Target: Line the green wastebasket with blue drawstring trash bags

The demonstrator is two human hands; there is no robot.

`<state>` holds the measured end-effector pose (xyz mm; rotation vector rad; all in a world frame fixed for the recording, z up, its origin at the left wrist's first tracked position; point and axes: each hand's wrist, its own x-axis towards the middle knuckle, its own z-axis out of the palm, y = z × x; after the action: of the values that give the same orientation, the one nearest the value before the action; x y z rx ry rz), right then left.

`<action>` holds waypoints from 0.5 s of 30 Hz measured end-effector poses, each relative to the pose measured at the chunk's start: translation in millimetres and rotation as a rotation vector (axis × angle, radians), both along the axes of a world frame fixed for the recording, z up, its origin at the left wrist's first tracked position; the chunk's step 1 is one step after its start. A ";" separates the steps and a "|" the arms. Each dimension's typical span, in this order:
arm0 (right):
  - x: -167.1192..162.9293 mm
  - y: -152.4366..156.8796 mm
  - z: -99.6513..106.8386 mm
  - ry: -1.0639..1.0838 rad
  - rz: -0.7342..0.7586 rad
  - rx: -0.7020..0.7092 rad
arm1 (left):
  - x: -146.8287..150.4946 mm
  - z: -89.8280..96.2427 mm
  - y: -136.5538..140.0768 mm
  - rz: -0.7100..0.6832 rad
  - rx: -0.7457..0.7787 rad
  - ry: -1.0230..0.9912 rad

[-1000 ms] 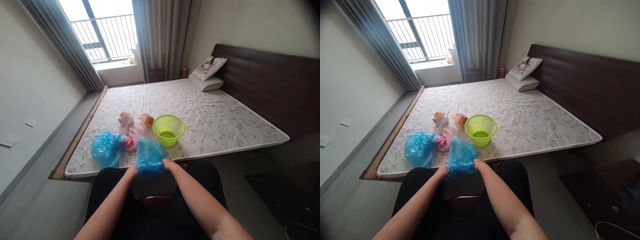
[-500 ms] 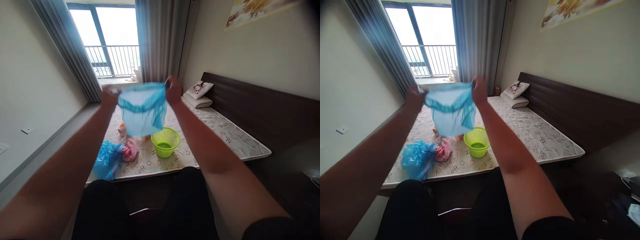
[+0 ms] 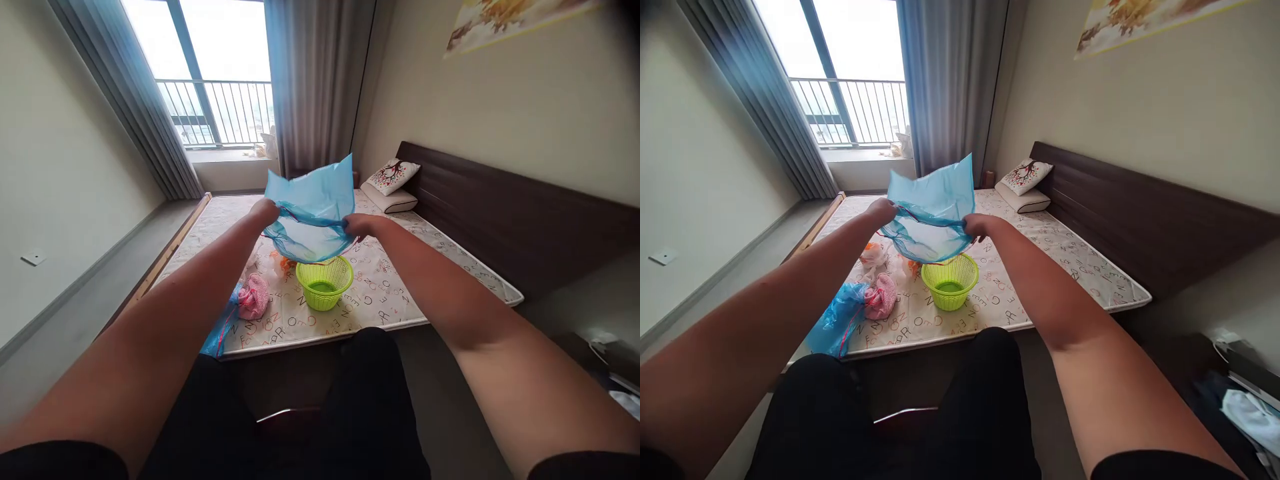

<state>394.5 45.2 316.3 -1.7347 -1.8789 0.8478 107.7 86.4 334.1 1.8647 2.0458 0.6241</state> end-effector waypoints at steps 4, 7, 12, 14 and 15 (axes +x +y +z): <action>33.8 6.0 -14.2 0.187 -0.034 -0.224 | 23.7 -2.7 16.7 -0.028 -0.052 -0.051; 46.8 6.8 -18.5 0.303 -0.137 -0.116 | 38.0 -5.0 23.4 -0.042 -0.051 -0.118; 49.6 3.2 -14.1 0.517 -0.281 -0.061 | 45.9 -5.1 25.8 -0.007 -0.059 -0.258; 43.2 3.5 -6.8 0.618 -0.326 -0.058 | 49.5 -1.8 23.5 0.028 -0.117 -0.434; 38.6 3.9 -2.2 0.658 -0.340 -0.060 | 52.4 0.4 22.0 0.035 -0.157 -0.530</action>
<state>433.1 49.1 314.1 -1.4928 -1.1067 1.1594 160.2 108.3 334.5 1.3899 1.7215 0.8340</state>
